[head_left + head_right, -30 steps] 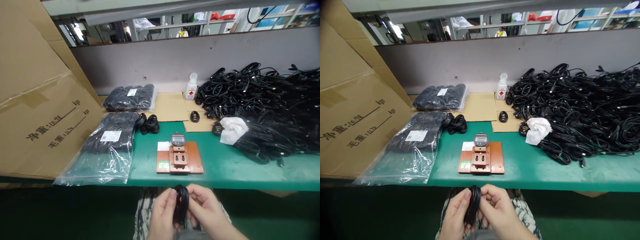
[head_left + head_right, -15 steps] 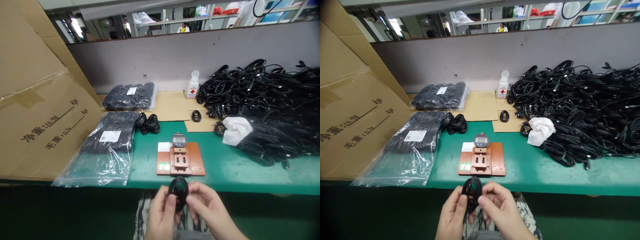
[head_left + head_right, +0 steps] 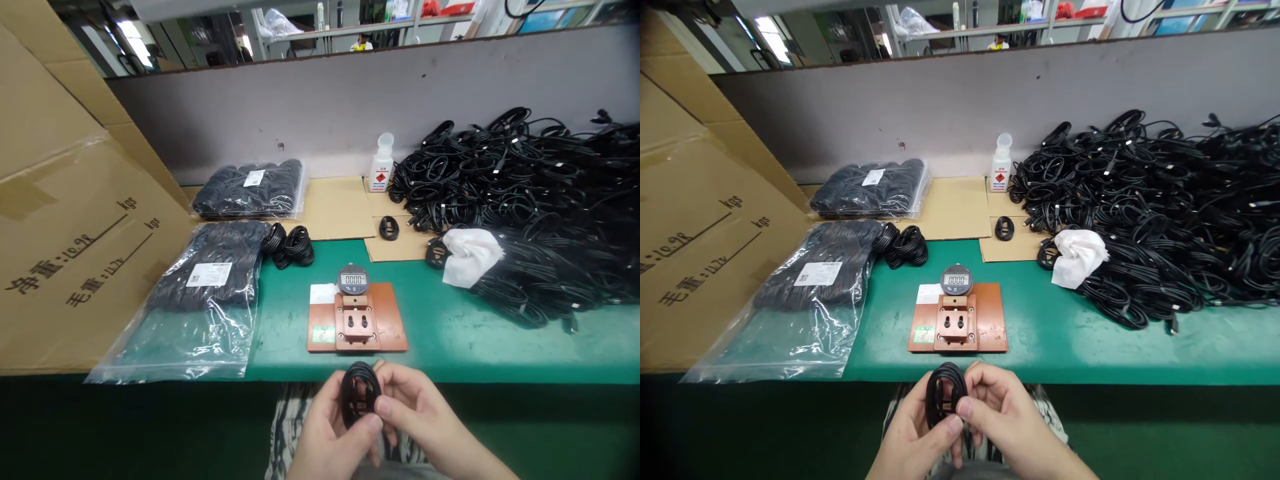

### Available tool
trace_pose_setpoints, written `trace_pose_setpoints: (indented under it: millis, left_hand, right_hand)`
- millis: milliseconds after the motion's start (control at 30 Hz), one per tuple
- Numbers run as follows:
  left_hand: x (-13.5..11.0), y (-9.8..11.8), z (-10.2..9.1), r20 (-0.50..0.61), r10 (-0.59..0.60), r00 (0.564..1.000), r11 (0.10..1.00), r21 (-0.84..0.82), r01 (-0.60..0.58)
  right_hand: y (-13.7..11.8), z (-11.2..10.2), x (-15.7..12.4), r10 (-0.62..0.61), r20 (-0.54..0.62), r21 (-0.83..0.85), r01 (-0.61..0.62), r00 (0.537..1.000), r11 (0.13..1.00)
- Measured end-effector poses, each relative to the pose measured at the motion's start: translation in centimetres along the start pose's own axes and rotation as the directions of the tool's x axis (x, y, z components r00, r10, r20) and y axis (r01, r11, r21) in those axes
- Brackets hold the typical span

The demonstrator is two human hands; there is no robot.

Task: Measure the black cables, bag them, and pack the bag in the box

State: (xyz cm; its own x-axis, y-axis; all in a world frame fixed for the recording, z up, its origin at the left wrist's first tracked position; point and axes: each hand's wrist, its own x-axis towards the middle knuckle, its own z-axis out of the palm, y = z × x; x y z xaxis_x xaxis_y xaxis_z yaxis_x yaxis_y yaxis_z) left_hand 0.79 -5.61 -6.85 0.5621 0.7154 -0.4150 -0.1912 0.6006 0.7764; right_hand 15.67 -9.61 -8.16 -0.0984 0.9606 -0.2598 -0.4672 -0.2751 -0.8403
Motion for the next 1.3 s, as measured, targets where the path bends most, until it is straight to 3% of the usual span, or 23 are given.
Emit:
trace_pose_setpoints:
  millis: [167,267,400,567,667,767,867,1000,1067,1200,1300]
  left_hand:
    - [0.7,-0.7,-1.4,0.145,-0.062,0.987,0.987,-0.136,0.082]
    - [1.2,-1.2,-2.1,0.300,-0.078,0.951,0.958,-0.243,0.155]
    - [1.1,-0.7,-2.2,0.391,-0.083,0.917,0.954,-0.236,0.187]
    - [0.4,0.7,-1.3,0.353,-0.119,0.928,0.965,-0.178,0.191]
    - [0.3,0.9,-0.7,0.245,-0.031,0.969,0.991,-0.117,0.061]
    - [0.2,0.7,-0.3,0.113,0.093,0.989,0.995,0.029,-0.096]
    - [-0.1,0.6,-0.2,0.013,0.115,0.993,0.980,0.164,-0.116]
    - [-0.4,0.2,-0.6,-0.007,0.204,0.979,0.909,0.373,-0.186]
    - [-0.5,-0.4,-0.8,-0.013,0.261,0.965,0.879,0.417,-0.232]
    - [-0.8,-2.0,-1.6,-0.113,0.189,0.976,0.932,0.332,-0.142]
    - [-0.8,-2.0,-2.2,-0.114,0.137,0.984,0.943,0.318,-0.095]
  right_hand:
    - [-0.3,-0.3,0.1,0.052,0.042,0.004,-0.052,0.998,0.999]
    - [-0.3,-0.5,0.3,0.062,0.067,0.024,-0.064,0.996,0.998]
    - [-0.3,-0.7,0.5,0.097,0.122,0.095,-0.109,0.988,0.990]
    - [0.2,-0.7,0.4,0.157,0.010,0.234,-0.154,0.988,0.960]
    - [0.4,-0.2,0.0,0.090,-0.083,0.232,-0.069,0.992,0.970]
    - [0.2,0.3,-0.5,0.028,-0.169,0.131,-0.006,0.985,0.991]
    - [-0.1,0.7,-0.8,-0.017,-0.232,0.027,0.024,0.972,0.999]
    - [-0.6,0.9,-0.6,-0.031,-0.270,-0.116,-0.001,0.962,0.993]
    - [-1.0,0.9,-0.4,-0.098,-0.257,-0.258,0.029,0.962,0.966]
    - [-1.5,1.1,-0.3,-0.234,-0.210,-0.492,0.104,0.949,0.864]
    - [-1.5,1.1,-0.3,-0.263,-0.171,-0.565,0.124,0.950,0.816]
